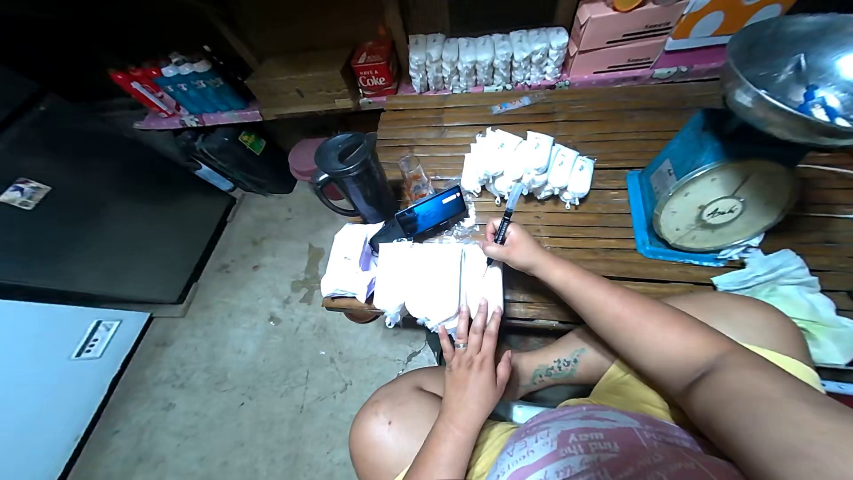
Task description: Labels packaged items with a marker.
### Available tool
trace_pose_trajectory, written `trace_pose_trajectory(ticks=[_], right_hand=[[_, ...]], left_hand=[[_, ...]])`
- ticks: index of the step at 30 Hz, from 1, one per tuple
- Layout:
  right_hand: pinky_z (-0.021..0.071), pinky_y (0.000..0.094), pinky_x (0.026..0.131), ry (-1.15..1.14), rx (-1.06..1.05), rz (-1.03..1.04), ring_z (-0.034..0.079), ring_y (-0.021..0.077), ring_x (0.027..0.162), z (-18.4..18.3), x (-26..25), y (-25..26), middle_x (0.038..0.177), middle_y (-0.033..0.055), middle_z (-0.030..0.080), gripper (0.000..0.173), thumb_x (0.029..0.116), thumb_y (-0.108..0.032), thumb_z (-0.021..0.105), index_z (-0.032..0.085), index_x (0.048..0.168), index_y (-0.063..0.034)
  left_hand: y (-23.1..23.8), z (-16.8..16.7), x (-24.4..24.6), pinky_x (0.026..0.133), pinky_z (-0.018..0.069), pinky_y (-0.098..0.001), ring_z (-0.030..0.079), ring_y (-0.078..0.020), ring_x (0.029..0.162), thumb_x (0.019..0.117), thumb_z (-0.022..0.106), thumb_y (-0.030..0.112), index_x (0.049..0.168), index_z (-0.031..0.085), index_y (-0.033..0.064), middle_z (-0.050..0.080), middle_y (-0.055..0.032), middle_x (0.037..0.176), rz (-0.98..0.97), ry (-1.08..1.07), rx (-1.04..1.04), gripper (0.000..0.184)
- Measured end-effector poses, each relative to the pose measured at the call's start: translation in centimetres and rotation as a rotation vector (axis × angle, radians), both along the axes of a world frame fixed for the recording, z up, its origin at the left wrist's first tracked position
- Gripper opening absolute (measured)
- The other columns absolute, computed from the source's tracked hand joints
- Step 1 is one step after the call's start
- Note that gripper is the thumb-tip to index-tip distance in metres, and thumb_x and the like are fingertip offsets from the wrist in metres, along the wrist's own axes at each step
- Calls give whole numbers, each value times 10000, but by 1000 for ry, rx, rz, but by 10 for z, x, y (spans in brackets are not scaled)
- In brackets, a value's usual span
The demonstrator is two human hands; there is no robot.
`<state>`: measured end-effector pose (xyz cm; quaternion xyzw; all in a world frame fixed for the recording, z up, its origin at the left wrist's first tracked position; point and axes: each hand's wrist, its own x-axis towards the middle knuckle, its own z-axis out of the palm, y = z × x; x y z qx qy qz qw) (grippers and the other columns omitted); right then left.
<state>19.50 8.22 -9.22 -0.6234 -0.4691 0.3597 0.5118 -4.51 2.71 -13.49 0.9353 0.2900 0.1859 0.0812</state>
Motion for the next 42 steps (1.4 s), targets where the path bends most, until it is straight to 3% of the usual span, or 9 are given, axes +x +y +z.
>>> trace_pose_trajectory(ticks=[9, 14, 22, 28, 32, 42], right_hand=[[383, 236, 515, 22, -14, -49, 439, 50, 524, 6, -3, -1, 618, -38, 454, 145, 880, -124, 651, 525, 815, -97], [464, 256, 539, 18, 12, -37, 500, 65, 535, 3, -4, -1, 634, -20, 495, 168, 913, -151, 677, 548, 841, -71], [436, 214, 538, 118, 93, -134, 479, 37, 555, 4, 0, 1, 679, -38, 502, 190, 926, -143, 695, 523, 855, -102], [518, 251, 567, 167, 77, -119, 552, 64, 581, 0, 4, 2, 715, -5, 555, 196, 944, -140, 703, 528, 884, -75], [451, 206, 543, 162, 97, -116, 497, 32, 567, 4, 4, 0, 699, -34, 520, 190, 935, -136, 703, 528, 874, -95], [510, 245, 585, 165, 71, -107, 532, 58, 583, 1, 3, 1, 705, -14, 529, 186, 943, -125, 687, 522, 873, -73]], left_hand=[[0, 1, 0, 1152, 175, -713, 356, -313, 1508, 935, 553, 488, 1519, 495, 241, 449, -3, 1600, 1, 2, -1, 637], [0, 0, 0, 1152, 164, -721, 355, -313, 1509, 941, 544, 495, 1520, 493, 246, 450, -1, 1599, 1, -2, -3, 632], [0, 0, 0, 1152, 174, -716, 363, -313, 1504, 937, 554, 485, 1516, 498, 243, 453, -7, 1597, 3, -5, -4, 630], [0, 2, 0, 1150, 178, -716, 364, -314, 1504, 939, 553, 488, 1518, 496, 247, 454, -2, 1597, 5, 3, 2, 630], [0, 1, 0, 1150, 176, -714, 364, -313, 1504, 934, 559, 487, 1517, 497, 243, 452, -1, 1598, 9, -1, 2, 636], [0, 1, 1, 1152, 160, -722, 352, -313, 1510, 934, 557, 485, 1516, 498, 242, 459, -5, 1593, 4, -10, 1, 633]])
